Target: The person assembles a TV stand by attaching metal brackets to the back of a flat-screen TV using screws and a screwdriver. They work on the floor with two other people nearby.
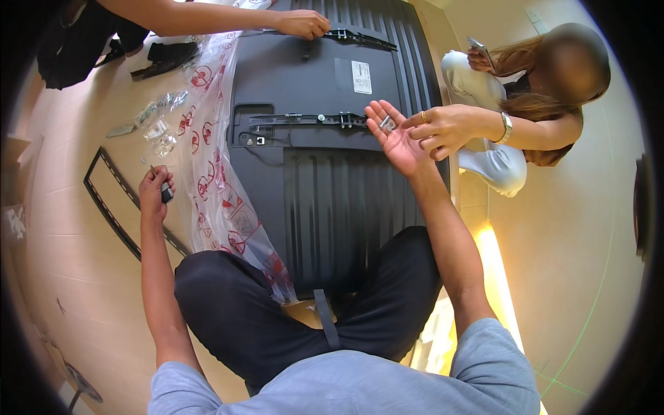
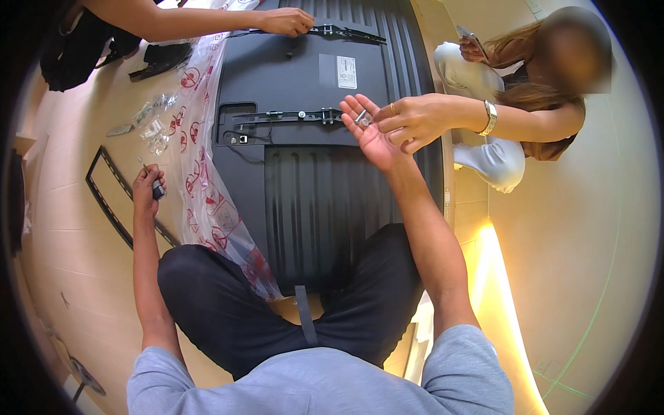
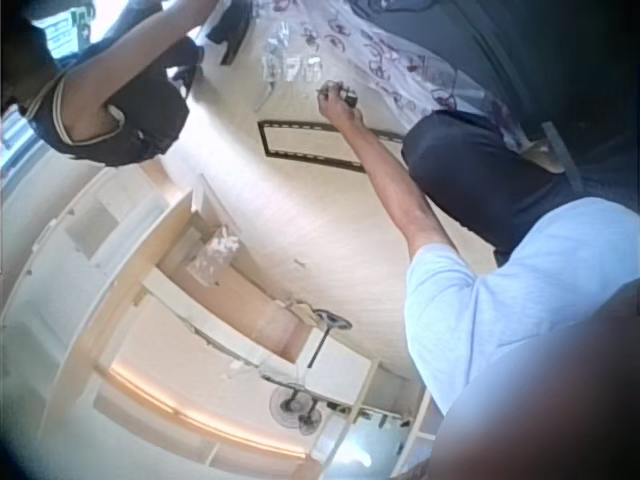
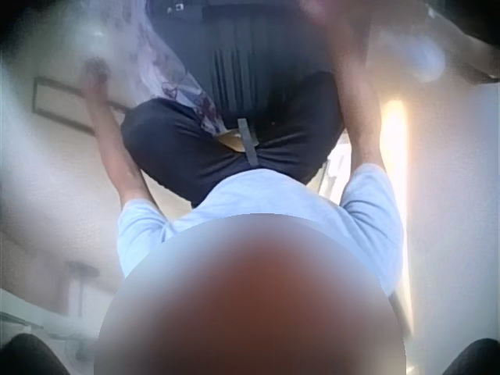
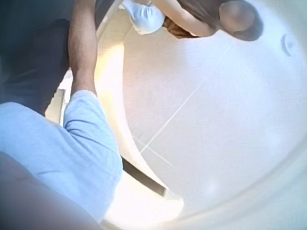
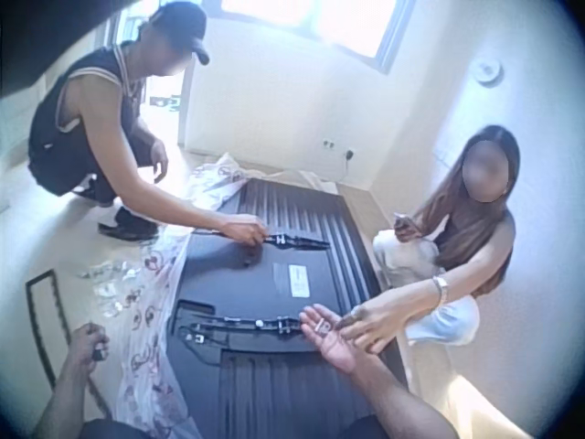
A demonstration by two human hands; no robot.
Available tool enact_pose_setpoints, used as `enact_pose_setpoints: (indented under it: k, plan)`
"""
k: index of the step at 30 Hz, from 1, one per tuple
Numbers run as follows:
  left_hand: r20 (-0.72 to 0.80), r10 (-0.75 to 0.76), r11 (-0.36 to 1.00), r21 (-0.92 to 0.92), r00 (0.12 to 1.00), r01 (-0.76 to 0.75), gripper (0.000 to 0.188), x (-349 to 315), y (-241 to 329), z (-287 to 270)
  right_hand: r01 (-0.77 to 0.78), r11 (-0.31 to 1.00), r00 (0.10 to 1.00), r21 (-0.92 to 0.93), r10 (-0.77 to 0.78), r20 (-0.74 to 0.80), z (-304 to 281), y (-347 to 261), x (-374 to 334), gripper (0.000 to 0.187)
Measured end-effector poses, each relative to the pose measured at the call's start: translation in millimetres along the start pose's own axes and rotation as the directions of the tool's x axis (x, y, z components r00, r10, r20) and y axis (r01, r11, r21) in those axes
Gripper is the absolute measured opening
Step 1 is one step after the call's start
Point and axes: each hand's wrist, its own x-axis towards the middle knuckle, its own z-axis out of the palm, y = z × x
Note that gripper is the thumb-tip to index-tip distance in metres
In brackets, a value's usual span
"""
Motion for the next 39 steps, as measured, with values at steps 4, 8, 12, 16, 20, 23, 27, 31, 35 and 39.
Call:
enact_pose_setpoints:
  k: [4, 8, 12, 16, 20, 23, 27, 31, 35, 39]
  plan:
    - [0.004, -0.035, 0.999, -0.004, 0.999, 0.035, 0.011, -14, -13, 1, 0.057, 0.998, 0.992, 0.020, -0.059, 0.112, 5, 1, -7, 0.068]
    - [-0.074, -0.084, 0.996, 0.020, 0.994, 0.085, 0.008, -27, -30, -9, 0.107, 0.994, 0.982, -0.001, -0.105, 0.159, 10, -12, -18, 0.071]
    - [-0.127, -0.126, 0.991, 0.034, 0.984, 0.131, 0.009, -38, -47, -13, 0.123, 0.992, 0.971, -0.007, -0.119, 0.206, 10, -20, -23, 0.069]
    - [-0.150, -0.179, 0.979, 0.067, 0.972, 0.191, 0.008, -44, -64, -24, 0.121, 0.993, 0.968, 0.001, -0.118, 0.220, 9, -25, -29, 0.070]
    - [-0.247, -0.079, 0.984, 0.138, 0.966, 0.115, 0.003, -41, -80, -32, 0.148, 0.989, 0.967, -0.020, -0.140, 0.215, 9, -28, -32, 0.072]
    - [-0.261, -0.008, 0.973, 0.221, 0.965, 0.067, 0.004, -36, -85, -36, 0.144, 0.990, 0.969, 0.000, -0.140, 0.206, 11, -28, -32, 0.074]
    - [-0.301, 0.071, 0.861, 0.500, 0.951, 0.094, 0.010, -23, -91, -41, 0.169, 0.986, 0.978, 0.002, -0.168, 0.126, 11, -24, -29, 0.078]
    - [-0.320, 0.150, 0.683, 0.718, 0.936, 0.136, 0.018, -7, -110, -47, 0.136, 0.988, 0.968, 0.070, -0.147, 0.201, 8, -23, -29, 0.080]
    - [-0.331, 0.130, 0.672, 0.723, 0.935, 0.163, 0.021, 7, -132, -56, 0.190, 0.979, 0.967, 0.076, -0.200, 0.158, 5, -30, -30, 0.080]
    - [-0.241, 0.130, 0.713, 0.697, 0.962, 0.078, 0.019, 11, -139, -70, 0.247, 0.958, 0.964, 0.147, -0.258, 0.061, 12, -30, -30, 0.093]
